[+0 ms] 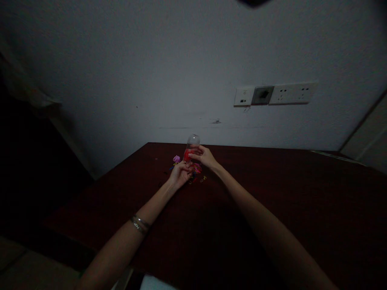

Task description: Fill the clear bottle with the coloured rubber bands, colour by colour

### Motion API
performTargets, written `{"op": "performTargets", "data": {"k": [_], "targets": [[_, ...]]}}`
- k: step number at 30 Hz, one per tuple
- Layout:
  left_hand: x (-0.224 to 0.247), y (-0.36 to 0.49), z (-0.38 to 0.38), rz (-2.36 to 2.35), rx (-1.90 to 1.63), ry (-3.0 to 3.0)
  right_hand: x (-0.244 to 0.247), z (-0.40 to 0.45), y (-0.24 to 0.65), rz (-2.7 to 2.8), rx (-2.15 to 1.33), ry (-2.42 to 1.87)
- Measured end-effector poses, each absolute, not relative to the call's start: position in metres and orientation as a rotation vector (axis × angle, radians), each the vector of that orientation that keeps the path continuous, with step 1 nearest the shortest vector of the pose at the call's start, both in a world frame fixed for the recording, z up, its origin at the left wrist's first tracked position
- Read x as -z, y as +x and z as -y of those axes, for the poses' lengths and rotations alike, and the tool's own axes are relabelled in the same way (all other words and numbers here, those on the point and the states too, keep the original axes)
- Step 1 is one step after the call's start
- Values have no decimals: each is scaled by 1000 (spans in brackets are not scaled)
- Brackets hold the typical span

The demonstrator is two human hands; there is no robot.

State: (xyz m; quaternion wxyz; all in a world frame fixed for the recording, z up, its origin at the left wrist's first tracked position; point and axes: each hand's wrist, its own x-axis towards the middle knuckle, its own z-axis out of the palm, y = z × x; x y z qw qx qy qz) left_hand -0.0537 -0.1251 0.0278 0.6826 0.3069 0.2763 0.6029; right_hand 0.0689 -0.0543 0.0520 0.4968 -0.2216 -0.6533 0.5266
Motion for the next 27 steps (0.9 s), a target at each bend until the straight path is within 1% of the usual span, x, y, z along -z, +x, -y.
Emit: {"op": "performTargets", "data": {"k": [6, 13, 17, 27], "targets": [[-28, -49, 125, -845, -1377, 546, -51, 47, 69, 1510, -1227, -496], [-24, -54, 120, -888, -1465, 563, -53, 49, 72, 1515, -1278, -601], [-24, -54, 120, -970, -1468, 551, -54, 50, 73, 1518, -1247, -642], [-22, -53, 122, -1101, -1575, 795, -53, 47, 74, 1512, -1217, -628]]}}
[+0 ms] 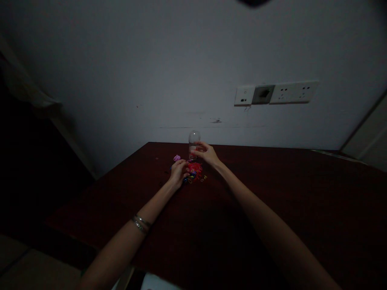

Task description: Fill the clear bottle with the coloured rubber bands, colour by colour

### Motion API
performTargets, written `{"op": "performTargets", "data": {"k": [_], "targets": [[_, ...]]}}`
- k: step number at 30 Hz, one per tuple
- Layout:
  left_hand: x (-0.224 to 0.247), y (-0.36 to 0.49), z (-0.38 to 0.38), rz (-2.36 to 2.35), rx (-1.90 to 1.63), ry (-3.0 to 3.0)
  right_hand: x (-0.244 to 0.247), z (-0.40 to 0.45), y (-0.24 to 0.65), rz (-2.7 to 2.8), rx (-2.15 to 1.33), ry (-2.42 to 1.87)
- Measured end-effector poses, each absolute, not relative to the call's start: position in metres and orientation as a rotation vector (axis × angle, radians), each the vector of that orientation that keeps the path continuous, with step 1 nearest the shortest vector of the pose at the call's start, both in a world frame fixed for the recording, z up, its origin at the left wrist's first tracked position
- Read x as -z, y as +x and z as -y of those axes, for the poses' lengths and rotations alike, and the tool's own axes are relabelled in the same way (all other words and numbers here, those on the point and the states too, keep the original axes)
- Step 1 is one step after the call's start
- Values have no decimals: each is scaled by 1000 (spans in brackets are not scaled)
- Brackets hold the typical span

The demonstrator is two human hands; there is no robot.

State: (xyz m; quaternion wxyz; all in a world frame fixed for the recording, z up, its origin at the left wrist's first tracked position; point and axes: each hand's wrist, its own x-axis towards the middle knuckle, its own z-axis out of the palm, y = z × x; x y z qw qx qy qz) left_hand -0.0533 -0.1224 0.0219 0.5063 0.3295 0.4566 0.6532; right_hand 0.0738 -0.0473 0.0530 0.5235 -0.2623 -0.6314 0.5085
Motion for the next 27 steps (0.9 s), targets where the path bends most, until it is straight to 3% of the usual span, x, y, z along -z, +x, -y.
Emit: {"op": "performTargets", "data": {"k": [10, 27], "targets": [[-21, -57, 117, -1105, -1748, 779, -51, 46, 73, 1507, -1270, -635], [-30, -48, 138, -586, -1332, 1032, -58, 65, 72, 1474, -1567, -570]]}}
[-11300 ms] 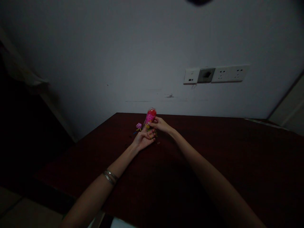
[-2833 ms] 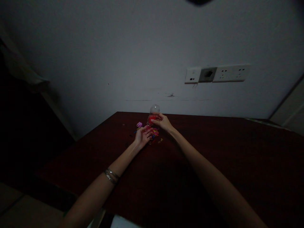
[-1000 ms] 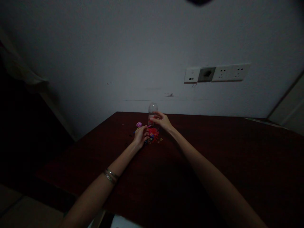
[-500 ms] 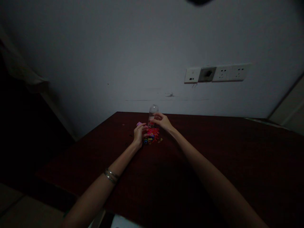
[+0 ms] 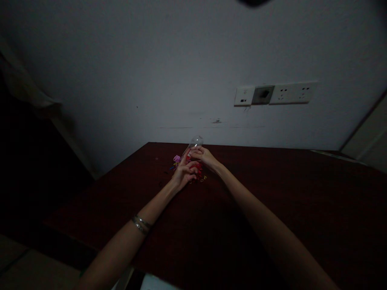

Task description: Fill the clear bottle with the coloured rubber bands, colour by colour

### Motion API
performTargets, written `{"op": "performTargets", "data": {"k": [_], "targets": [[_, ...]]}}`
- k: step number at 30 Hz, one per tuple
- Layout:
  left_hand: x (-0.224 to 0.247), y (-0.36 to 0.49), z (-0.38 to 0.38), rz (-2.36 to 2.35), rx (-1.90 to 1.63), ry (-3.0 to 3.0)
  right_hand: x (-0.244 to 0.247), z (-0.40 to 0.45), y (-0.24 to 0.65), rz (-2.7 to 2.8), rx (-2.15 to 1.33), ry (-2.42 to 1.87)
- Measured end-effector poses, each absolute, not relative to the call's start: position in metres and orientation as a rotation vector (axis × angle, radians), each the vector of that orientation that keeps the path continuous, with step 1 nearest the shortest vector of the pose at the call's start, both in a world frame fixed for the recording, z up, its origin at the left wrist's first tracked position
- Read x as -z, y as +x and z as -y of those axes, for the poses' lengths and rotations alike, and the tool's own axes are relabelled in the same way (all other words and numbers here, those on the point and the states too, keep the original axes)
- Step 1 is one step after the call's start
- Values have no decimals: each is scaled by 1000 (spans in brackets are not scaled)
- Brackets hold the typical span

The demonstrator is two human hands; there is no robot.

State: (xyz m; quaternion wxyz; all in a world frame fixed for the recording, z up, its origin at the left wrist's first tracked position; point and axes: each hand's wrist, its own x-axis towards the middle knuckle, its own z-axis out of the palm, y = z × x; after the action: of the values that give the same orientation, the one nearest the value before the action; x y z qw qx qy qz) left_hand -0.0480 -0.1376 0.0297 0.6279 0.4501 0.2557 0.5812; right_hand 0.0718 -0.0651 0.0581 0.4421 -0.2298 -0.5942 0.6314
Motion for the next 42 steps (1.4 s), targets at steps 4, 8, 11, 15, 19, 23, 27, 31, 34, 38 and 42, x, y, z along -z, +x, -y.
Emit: {"op": "performTargets", "data": {"k": [4, 8, 11, 15, 19, 23, 27, 31, 34, 38, 42], "targets": [[-25, -49, 134, -630, -1282, 1058, -56, 63, 72, 1523, -1613, -542], [-23, -49, 129, -748, -1301, 1038, -56, 59, 76, 1447, -1543, -655], [-23, -49, 127, -861, -1359, 999, -56, 58, 76, 1412, -1488, -707], [-20, -51, 122, -1047, -1484, 895, -57, 56, 74, 1425, -1366, -702], [-19, -54, 120, -1134, -1524, 825, -57, 52, 74, 1451, -1301, -687], [-21, -55, 121, -1094, -1531, 867, -55, 49, 74, 1455, -1298, -658], [-22, -53, 122, -1063, -1546, 897, -55, 50, 74, 1457, -1301, -644], [-22, -53, 122, -1041, -1567, 913, -58, 52, 77, 1433, -1328, -678], [-20, -54, 120, -1038, -1584, 942, -60, 52, 79, 1372, -1363, -706], [-17, -56, 117, -1077, -1647, 1019, -61, 51, 80, 1337, -1384, -701], [-18, -55, 117, -1082, -1739, 1071, -64, 53, 82, 1357, -1385, -714]]}}
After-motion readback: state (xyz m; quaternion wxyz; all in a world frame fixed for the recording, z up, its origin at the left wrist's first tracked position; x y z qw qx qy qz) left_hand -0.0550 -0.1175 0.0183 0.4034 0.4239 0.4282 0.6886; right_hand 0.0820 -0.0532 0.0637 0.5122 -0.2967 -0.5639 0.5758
